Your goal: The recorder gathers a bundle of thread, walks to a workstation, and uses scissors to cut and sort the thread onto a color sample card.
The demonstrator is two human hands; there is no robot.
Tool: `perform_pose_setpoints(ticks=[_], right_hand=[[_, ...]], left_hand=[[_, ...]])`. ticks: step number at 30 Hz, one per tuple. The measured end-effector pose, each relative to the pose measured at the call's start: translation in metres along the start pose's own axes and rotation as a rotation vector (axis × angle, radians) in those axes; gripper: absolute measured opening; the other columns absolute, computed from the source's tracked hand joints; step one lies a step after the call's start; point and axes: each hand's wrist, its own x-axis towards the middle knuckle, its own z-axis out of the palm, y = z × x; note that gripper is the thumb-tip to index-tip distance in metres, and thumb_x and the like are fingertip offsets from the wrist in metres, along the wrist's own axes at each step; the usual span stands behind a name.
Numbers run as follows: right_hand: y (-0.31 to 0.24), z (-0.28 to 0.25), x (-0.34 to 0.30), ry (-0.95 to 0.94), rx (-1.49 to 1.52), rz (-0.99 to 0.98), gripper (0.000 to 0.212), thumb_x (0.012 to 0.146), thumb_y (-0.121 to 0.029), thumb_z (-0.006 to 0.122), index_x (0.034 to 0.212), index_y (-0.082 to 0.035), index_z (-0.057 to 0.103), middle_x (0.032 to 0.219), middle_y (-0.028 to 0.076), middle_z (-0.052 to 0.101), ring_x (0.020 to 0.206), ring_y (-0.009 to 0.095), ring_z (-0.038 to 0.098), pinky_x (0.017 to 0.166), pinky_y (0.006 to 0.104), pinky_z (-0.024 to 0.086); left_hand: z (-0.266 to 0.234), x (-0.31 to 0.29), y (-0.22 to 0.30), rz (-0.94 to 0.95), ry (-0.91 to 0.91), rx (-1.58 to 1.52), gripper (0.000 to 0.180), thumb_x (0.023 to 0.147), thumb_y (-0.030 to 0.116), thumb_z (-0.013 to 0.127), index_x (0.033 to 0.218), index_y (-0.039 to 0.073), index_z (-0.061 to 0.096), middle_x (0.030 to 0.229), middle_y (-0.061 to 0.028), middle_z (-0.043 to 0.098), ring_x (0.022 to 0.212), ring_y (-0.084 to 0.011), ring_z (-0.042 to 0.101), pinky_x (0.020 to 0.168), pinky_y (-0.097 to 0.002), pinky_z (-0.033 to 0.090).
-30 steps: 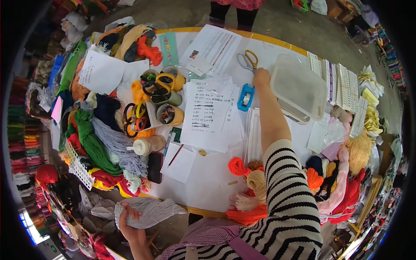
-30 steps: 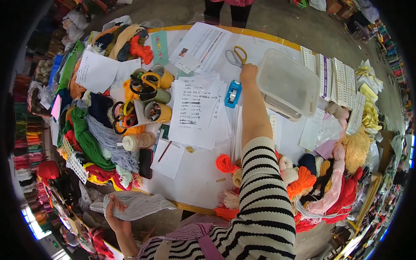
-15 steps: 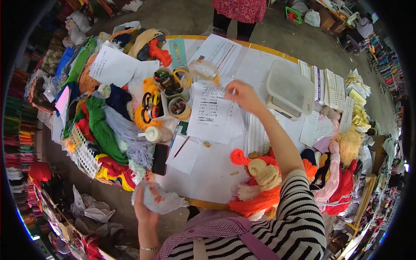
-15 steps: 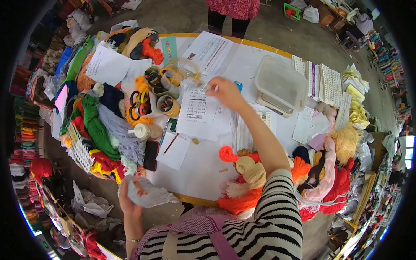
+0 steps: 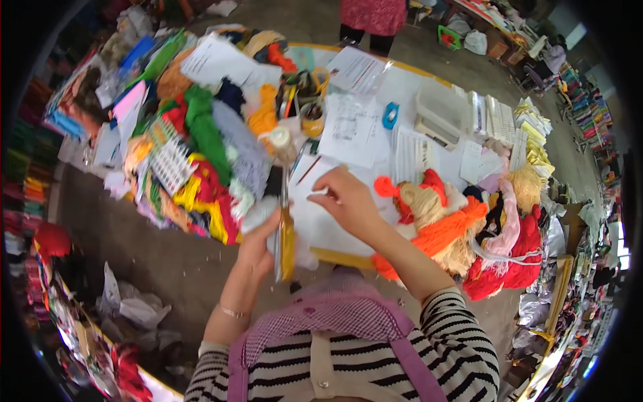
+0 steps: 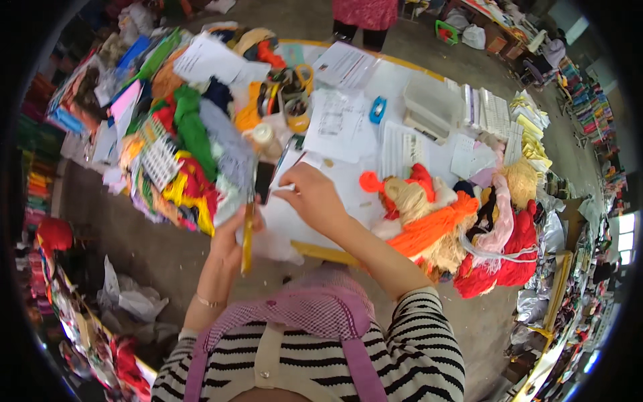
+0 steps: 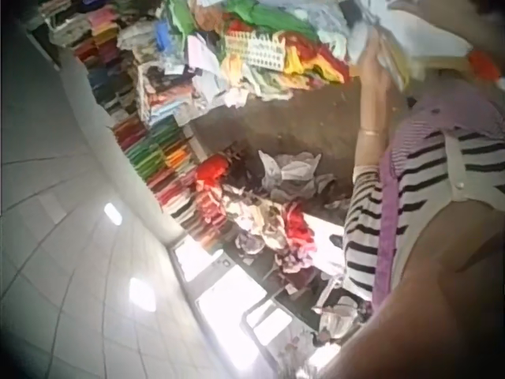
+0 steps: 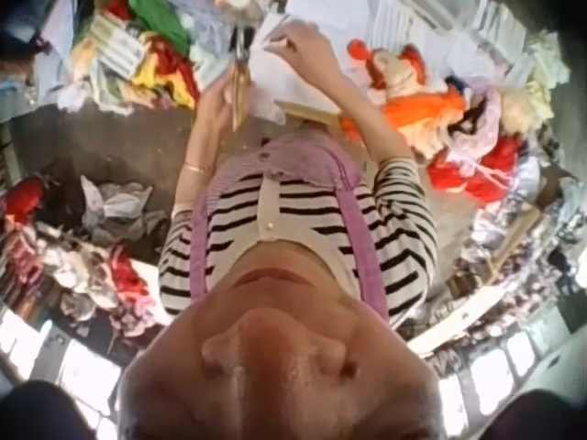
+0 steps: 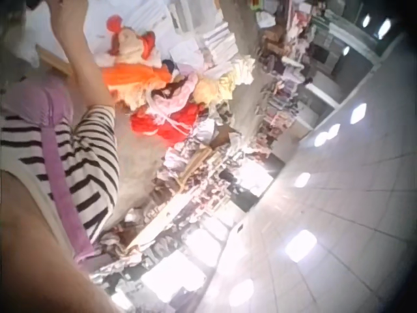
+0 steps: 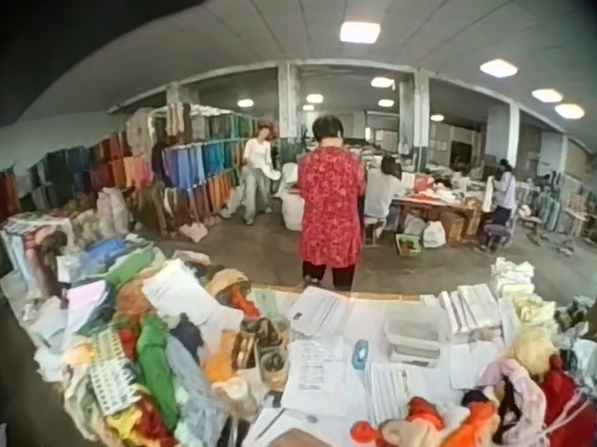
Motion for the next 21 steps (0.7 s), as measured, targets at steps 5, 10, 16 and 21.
perform_pose_setpoints(ticks=[5, 10, 16, 21], right_hand=[[-0.044, 0.047, -0.062, -0.499, 0.947, 0.52, 0.021, 0.087, -0.014, 0.063, 0.102, -0.002, 0.057, 0.09, 0.002, 0.061, 0.075, 0.007, 0.055, 0.067, 0.0238, 0.045], [-0.087, 0.071, -0.083, -0.343, 1.024, 0.411, 0.038, 0.082, -0.009, 0.067, 0.115, -0.001, 0.052, 0.094, 0.006, 0.061, 0.08, 0.012, 0.059, 0.069, 0.0249, 0.047], [-0.07, 0.072, -0.123, -0.179, 0.693, 0.356, 0.049, 0.072, -0.014, 0.079, 0.106, -0.006, 0.045, 0.086, 0.003, 0.052, 0.075, 0.009, 0.05, 0.066, 0.0219, 0.043], [-0.066, 0.085, -0.134, -0.152, 0.398, 0.033, 0.068, 0.066, -0.047, 0.079, 0.106, -0.002, 0.046, 0.087, 0.005, 0.05, 0.077, 0.011, 0.048, 0.071, 0.0253, 0.042]], left_hand=[[-0.004, -0.033, 0.016, 0.18, -0.035, 0.19, 0.032, 0.085, 0.017, 0.066, 0.113, 0.001, 0.058, 0.102, -0.0056, 0.064, 0.091, -0.0148, 0.06, 0.078, -0.0295, 0.05], [-0.01, -0.065, 0.028, 0.271, -0.222, 0.288, 0.047, 0.087, 0.021, 0.062, 0.125, -0.002, 0.047, 0.116, -0.0126, 0.058, 0.107, -0.0208, 0.055, 0.093, -0.0342, 0.044], [0.001, -0.087, 0.091, 0.541, -0.436, -0.179, 0.08, 0.091, 0.054, 0.041, 0.141, -0.005, 0.02, 0.142, -0.0229, 0.032, 0.135, -0.0303, 0.028, 0.112, -0.0398, 0.022], [-0.021, -0.085, 0.121, 0.572, -0.29, 0.138, 0.091, 0.088, 0.068, 0.026, 0.141, -0.006, 0.02, 0.145, -0.0182, 0.031, 0.136, -0.0269, 0.027, 0.111, -0.0379, 0.023]])
